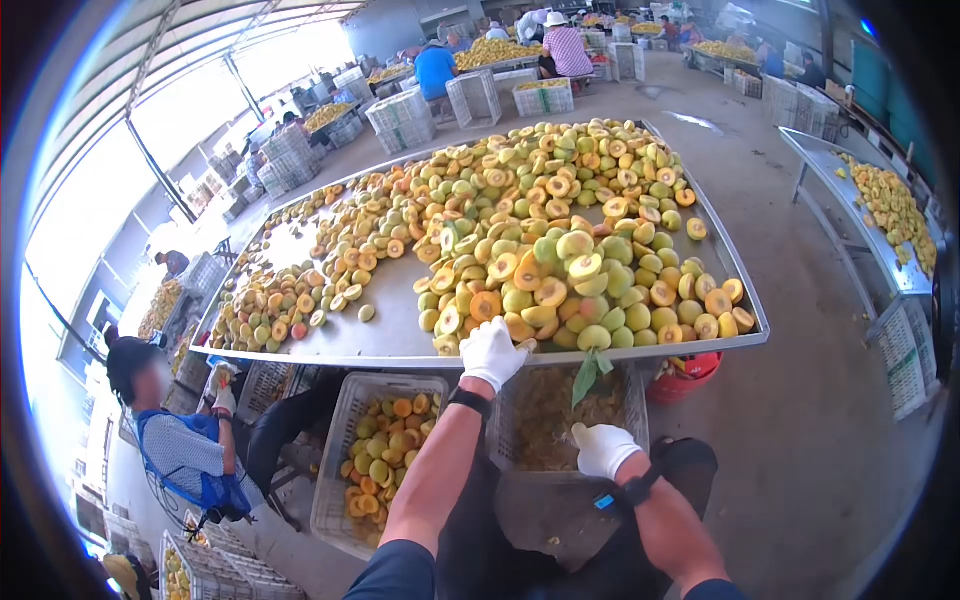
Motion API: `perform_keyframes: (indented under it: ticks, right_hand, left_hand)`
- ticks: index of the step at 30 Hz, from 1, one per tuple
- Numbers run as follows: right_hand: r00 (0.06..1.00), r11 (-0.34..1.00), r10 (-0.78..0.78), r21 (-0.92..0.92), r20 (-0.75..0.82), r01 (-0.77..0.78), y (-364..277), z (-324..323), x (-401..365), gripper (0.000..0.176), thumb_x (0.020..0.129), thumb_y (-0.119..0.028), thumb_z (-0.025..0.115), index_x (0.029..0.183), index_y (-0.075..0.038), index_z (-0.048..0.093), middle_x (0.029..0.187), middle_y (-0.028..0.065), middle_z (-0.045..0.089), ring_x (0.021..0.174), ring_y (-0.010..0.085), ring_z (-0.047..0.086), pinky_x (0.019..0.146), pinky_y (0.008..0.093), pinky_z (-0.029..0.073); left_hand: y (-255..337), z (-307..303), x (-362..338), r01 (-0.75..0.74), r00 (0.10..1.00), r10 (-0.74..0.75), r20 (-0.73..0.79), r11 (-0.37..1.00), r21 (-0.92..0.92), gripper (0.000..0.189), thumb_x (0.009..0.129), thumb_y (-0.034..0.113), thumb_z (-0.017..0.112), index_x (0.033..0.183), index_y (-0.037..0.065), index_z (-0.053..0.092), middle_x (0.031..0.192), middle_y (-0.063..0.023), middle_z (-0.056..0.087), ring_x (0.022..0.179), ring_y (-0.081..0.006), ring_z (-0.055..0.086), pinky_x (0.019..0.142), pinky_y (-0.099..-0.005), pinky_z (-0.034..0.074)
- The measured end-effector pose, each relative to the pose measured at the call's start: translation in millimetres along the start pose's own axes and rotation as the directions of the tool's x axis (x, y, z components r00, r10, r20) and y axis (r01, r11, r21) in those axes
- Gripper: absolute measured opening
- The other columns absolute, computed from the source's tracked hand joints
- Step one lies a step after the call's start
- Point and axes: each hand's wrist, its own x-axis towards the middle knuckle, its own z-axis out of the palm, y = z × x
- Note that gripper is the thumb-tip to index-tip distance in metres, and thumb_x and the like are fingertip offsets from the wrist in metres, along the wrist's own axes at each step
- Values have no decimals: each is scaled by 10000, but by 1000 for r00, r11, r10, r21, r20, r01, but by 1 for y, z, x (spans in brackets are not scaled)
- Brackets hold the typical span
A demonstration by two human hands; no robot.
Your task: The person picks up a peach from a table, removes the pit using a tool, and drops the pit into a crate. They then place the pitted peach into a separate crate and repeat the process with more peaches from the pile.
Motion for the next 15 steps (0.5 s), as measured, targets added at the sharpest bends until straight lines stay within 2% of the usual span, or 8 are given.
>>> perform_keyframes:
  ticks: [1,3,5,8,11,15]
  right_hand:
    - [1000,1000,3,-2,1,-3,0,-4,-1,336,829,-153,491,1132,-39,581,978,245,680,953,422,648,820,505,506]
    - [1000,1000,23,3,-15,-23,-1,-6,-1,314,848,-183,513,1114,-40,601,999,226,688,960,399,661,821,488,521]
    - [999,1000,28,9,-15,-28,-1,-10,-1,314,850,-180,507,1115,-40,602,1003,225,688,963,396,661,820,487,522]
    - [1000,1000,29,12,-5,-29,-3,-12,1,310,854,-176,500,1112,-41,606,1007,222,689,965,390,663,818,486,524]
    - [1000,1000,16,4,9,-16,-9,-13,1,303,856,-175,496,1101,-43,614,1004,218,690,958,384,668,809,484,527]
    - [999,1000,-31,6,20,31,-16,-10,6,300,856,-177,497,1097,-41,614,994,215,692,950,385,668,803,483,528]
  left_hand:
    - [4,7,6,-10,1000,10,-5,1000,-4,559,742,527,736,979,42,592,979,-182,671,952,-356,643,811,-480,499]
    - [9,20,14,72,997,-72,-3,996,51,590,726,554,749,1004,54,604,991,-143,654,976,-341,628,822,-482,481]
    - [4,33,14,85,996,-85,-26,996,18,627,704,559,764,1031,49,600,1015,-155,639,977,-358,619,828,-487,477]
    - [-9,44,15,160,987,-159,12,984,-72,754,664,598,767,1174,71,593,1117,-178,601,1041,-363,594,850,-489,466]
    - [-11,46,13,127,989,-132,-59,988,-90,716,671,596,762,1134,75,599,1098,-195,614,1044,-390,594,881,-491,464]
    - [-6,43,13,156,985,-164,-45,976,-150,673,655,537,782,1129,96,598,1135,-163,590,1095,-370,561,909,-500,438]
